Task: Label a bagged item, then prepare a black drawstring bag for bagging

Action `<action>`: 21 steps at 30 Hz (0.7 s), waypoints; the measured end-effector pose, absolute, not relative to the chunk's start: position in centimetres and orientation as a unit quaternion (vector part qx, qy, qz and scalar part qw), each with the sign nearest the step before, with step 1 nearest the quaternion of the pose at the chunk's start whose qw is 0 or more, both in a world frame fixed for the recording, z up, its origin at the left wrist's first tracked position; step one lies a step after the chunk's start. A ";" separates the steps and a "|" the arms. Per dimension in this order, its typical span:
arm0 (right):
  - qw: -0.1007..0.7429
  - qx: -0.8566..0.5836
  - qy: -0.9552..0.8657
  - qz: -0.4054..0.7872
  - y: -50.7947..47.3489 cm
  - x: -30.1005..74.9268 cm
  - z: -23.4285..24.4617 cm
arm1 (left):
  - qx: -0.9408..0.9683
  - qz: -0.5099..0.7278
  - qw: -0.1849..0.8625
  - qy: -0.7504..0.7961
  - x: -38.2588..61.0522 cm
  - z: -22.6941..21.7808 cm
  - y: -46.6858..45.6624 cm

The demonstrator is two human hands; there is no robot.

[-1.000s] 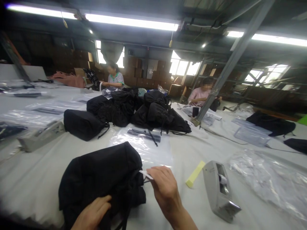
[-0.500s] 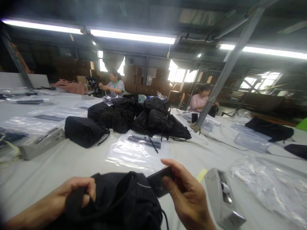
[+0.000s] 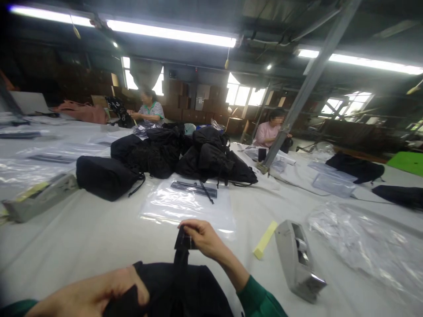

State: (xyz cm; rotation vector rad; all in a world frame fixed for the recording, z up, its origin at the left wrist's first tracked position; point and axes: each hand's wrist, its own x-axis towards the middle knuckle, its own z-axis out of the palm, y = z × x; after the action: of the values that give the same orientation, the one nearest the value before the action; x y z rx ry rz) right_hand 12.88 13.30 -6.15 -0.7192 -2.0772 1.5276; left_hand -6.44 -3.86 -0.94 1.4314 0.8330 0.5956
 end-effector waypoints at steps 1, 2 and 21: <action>0.188 -0.240 -0.758 0.577 12.8 12.4 -6.4 | 0.611 0.288 0.634 0.376 -6.4 -1.0 -3.4; 0.147 -0.215 -0.756 0.600 12.2 12.1 -6.6 | 0.589 0.326 0.631 0.386 -6.4 -1.1 -2.8; 0.136 -0.223 -0.740 0.620 10.1 13.3 -10.1 | 0.625 0.351 0.539 0.441 -9.0 -7.8 0.2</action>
State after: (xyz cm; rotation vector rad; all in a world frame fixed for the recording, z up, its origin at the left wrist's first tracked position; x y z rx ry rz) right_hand 13.31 10.10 -10.08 -0.6458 -2.1427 1.7962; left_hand -9.00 0.15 -7.76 1.4867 1.0493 0.8355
